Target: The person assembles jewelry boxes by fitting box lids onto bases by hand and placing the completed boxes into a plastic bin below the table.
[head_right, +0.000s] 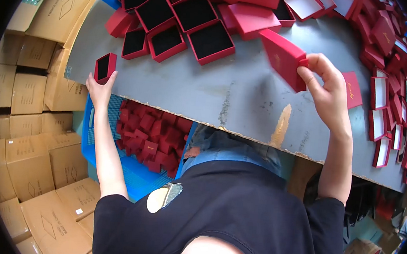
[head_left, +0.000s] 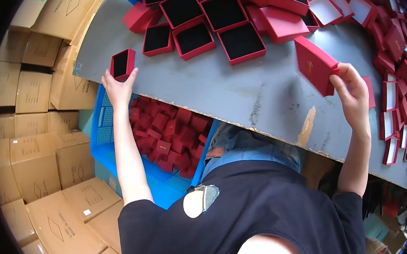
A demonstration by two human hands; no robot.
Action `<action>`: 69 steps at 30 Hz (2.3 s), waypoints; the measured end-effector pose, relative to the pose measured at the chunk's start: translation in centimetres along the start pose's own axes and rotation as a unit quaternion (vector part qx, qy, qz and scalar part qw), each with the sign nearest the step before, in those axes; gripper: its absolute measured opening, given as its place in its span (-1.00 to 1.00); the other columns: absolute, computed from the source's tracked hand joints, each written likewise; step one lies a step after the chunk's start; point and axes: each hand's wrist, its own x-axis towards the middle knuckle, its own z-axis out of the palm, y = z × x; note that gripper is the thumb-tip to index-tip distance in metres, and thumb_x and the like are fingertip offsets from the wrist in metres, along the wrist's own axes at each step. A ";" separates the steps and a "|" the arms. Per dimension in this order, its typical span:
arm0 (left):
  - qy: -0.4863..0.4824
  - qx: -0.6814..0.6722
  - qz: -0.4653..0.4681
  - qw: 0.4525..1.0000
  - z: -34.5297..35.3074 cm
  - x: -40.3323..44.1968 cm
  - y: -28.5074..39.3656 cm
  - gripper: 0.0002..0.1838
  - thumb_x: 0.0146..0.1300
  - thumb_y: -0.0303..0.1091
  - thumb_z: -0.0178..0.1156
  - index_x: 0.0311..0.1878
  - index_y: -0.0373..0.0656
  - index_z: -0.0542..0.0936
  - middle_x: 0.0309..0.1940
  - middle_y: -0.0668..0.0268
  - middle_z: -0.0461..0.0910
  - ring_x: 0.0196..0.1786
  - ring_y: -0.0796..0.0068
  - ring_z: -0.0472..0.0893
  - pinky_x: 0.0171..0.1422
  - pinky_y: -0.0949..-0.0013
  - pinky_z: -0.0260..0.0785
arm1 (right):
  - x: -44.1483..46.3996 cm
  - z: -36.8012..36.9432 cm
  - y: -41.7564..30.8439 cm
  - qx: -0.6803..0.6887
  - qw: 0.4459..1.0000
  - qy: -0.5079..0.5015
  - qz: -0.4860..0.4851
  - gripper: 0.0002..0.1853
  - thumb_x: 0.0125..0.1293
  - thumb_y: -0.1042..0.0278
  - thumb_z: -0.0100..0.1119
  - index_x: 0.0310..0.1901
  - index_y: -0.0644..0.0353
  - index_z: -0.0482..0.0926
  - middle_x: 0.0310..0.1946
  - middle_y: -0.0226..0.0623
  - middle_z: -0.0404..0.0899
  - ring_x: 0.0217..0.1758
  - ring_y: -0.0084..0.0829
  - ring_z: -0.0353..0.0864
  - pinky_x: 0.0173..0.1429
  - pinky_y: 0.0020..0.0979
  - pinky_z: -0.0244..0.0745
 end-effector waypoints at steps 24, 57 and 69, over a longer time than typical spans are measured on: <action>-0.384 -0.417 0.303 0.766 0.5 -14.9 21.8 0.33 -0.21 -0.37 0.65 0.64 -0.08 0.01 0.37 0.09 0.41 0.44 0.15 0.44 0.59 0.13 0.23 | -0.3 4.8 -0.2 0.037 0.986 -0.150 -0.064 0.06 -0.08 0.18 0.64 0.50 0.17 0.29 0.47 -0.08 0.33 0.55 -0.15 0.29 0.60 -0.15 0.15; -0.496 -0.600 -0.078 0.623 -1.9 -15.1 24.9 -0.41 0.18 -0.38 0.52 0.20 -0.35 0.47 0.01 0.18 0.63 0.05 0.47 0.64 0.17 0.37 0.53 | -1.8 4.8 -3.6 -0.018 0.973 -0.045 -0.226 0.08 -0.10 0.24 0.63 0.53 0.02 0.26 0.51 -0.11 0.26 0.62 -0.01 0.13 0.64 -0.01 0.10; -0.441 -0.626 0.064 0.640 -3.6 -19.1 31.6 -0.48 0.16 -0.45 0.53 0.12 -0.31 0.48 -0.07 0.22 0.64 -0.03 0.49 0.66 0.10 0.39 0.56 | -5.1 4.3 -1.9 0.419 0.879 0.098 0.205 -0.46 0.43 -0.06 0.27 0.21 0.22 0.58 -0.03 -0.35 0.67 0.01 -0.59 0.58 0.15 -0.48 0.46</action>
